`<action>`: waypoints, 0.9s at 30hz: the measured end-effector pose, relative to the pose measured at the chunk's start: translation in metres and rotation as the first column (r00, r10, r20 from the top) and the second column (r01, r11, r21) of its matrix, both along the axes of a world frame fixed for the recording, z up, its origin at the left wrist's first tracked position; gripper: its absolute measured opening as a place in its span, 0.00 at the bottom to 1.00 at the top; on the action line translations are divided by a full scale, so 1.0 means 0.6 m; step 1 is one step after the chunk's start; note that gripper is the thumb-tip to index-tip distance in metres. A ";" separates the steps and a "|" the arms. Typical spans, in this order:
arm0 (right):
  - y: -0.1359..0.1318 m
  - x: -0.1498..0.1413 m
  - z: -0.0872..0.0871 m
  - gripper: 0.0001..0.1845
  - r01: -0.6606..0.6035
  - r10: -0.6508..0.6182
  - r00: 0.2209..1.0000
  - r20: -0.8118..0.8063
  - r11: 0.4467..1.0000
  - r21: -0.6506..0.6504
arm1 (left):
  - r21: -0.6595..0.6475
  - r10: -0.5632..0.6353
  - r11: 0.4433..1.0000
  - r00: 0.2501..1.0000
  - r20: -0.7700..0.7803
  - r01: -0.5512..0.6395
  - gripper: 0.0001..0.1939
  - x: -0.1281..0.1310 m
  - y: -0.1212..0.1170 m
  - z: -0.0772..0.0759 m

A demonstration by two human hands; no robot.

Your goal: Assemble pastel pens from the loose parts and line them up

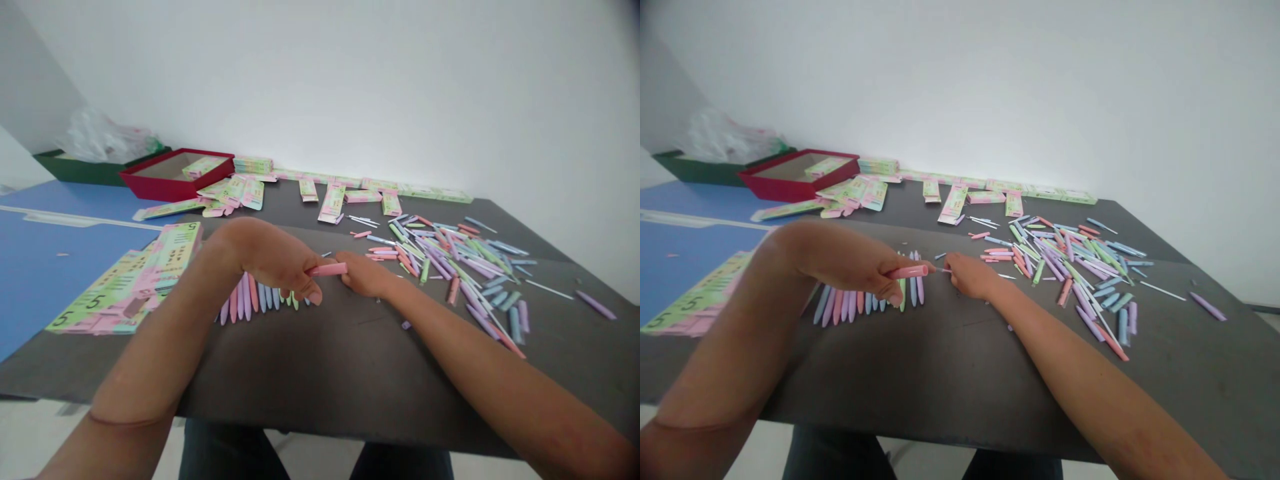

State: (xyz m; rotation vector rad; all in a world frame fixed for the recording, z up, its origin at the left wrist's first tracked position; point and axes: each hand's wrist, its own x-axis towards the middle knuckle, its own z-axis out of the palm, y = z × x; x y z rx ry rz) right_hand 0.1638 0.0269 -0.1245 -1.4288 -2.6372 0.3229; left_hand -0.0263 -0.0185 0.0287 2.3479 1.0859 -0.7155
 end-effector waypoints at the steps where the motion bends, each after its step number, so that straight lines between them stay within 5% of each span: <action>1: 0.001 0.006 0.000 0.13 -0.035 0.034 0.999 0.020 0.999 0.019 | 0.002 0.003 1.000 1.000 -0.002 -0.003 0.20 0.002 -0.001 0.000; 7: 0.011 0.053 0.008 0.17 -0.121 0.119 0.992 0.051 0.992 0.042 | -0.038 -0.033 0.999 0.999 0.036 0.035 0.19 0.005 -0.001 -0.005; 17: -0.012 0.157 0.027 0.16 0.043 -0.024 0.941 -0.338 0.998 0.049 | 0.033 -0.061 0.998 0.998 -0.011 0.062 0.22 0.014 -0.001 -0.020; 22: -0.051 0.157 0.028 0.09 0.271 -0.245 0.880 -0.407 0.962 0.006 | 0.032 -0.073 0.997 0.997 -0.007 0.074 0.21 0.013 0.003 -0.025; 27: -0.103 0.126 0.025 0.09 0.293 -0.321 0.867 -0.382 0.947 -0.132 | 0.010 -0.057 0.998 0.997 -0.050 0.058 0.24 0.019 0.006 -0.031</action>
